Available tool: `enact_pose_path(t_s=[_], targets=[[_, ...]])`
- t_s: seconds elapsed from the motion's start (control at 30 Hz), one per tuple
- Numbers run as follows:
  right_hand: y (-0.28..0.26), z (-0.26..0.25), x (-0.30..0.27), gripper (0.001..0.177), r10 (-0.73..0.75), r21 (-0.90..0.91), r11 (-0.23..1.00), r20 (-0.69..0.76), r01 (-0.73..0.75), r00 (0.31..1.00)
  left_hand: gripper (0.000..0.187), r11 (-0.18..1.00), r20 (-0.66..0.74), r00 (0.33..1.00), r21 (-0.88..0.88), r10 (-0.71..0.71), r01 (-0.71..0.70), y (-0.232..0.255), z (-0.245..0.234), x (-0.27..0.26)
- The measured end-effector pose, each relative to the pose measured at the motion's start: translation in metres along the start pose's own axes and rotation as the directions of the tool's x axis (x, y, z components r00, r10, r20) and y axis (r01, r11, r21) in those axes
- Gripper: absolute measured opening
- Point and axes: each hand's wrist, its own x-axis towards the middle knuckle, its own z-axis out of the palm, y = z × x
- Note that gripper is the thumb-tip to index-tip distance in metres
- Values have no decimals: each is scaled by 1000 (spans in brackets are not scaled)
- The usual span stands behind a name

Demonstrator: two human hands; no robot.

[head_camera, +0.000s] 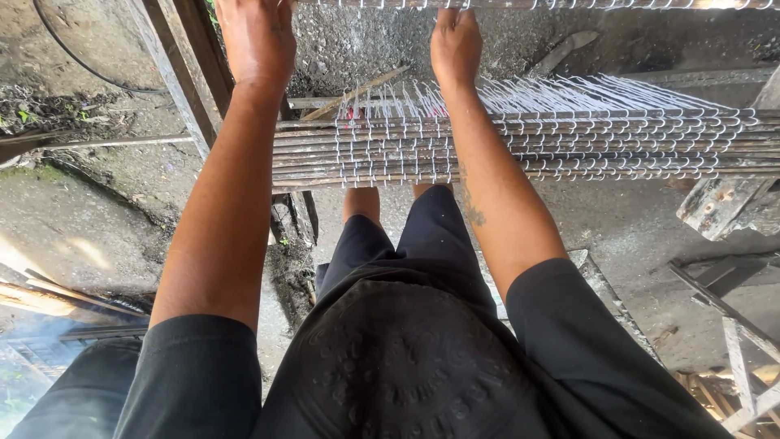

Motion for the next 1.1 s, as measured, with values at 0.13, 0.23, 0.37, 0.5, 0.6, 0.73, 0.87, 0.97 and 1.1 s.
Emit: enact_pose_path(t_s=[0.13,0.23,0.37,0.5,0.6,0.73,0.87,0.97,1.1], targets=[[-16,-14,-7,27,64,308,944,184,-119,981,18,999,13,999,20,51,-51,2,-7,2],[4,-46,-14,75,-7,44,999,194,-2,981,21,997,-15,998,43,65,-64,7,-11,6],[-17,-92,-20,26,75,129,990,-183,-52,980,23,1000,43,999,-7,-23,23,17,-20,9],[-5,-110,6,19,197,598,785,6,-161,980,20,1000,60,998,18,-9,8,11,-16,8],[-3,-105,6,16,91,545,825,137,-152,986,23,1000,64,998,27,5,-7,8,-16,9],[20,-76,3,21,-61,311,950,102,26,993,19,999,68,998,28,13,-15,9,-17,9],[7,-63,-1,21,-54,240,970,99,29,994,15,999,91,996,37,-9,5,3,-12,7],[9,-56,7,17,-31,176,984,68,18,997,18,998,64,997,34,43,-46,4,-14,6],[24,-47,24,20,-42,92,995,77,35,996,15,998,51,997,45,51,-53,1,-12,5]])
